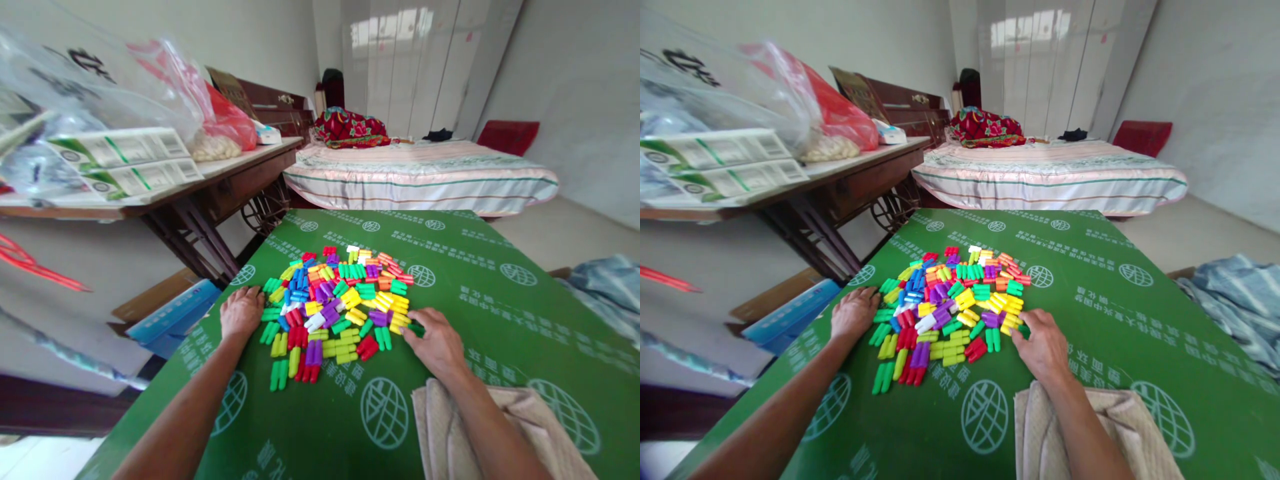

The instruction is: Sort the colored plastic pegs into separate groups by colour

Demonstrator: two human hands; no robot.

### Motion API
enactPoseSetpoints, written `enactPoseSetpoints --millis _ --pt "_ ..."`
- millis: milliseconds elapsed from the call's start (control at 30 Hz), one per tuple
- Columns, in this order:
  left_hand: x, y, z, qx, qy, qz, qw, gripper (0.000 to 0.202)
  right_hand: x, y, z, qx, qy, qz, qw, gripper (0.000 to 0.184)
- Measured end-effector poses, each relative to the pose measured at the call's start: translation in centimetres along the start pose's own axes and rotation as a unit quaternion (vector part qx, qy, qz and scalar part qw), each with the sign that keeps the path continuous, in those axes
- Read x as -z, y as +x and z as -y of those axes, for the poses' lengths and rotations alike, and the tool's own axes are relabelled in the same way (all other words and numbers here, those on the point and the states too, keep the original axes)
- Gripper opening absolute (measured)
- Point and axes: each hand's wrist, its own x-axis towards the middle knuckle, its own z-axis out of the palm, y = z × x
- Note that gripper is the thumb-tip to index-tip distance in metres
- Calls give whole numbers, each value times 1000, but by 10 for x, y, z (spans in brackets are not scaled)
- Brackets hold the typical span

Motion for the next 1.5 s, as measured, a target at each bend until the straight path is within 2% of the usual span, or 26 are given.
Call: enactPoseSetpoints --millis 200,433,733,1033,1500 --pt "0 1 0 2 -3 3 1000 47 4 -3 7 50 -81 59 994 27" --pt "0 2 1 2 -5 10 1000 48 5 1 14 54 -117 81 988 32" --pt "0 2 0 -2 -4 3 1000 47 3 -2 11 55 -88 58 993 23" --pt "1 1 -1 2 -5 8 1000 48 6 -3 13 29 -84 84 993 25" --pt "3 0 -2 4 -7 13 1000 48 7 -6 14 68 -51 99 991 28"
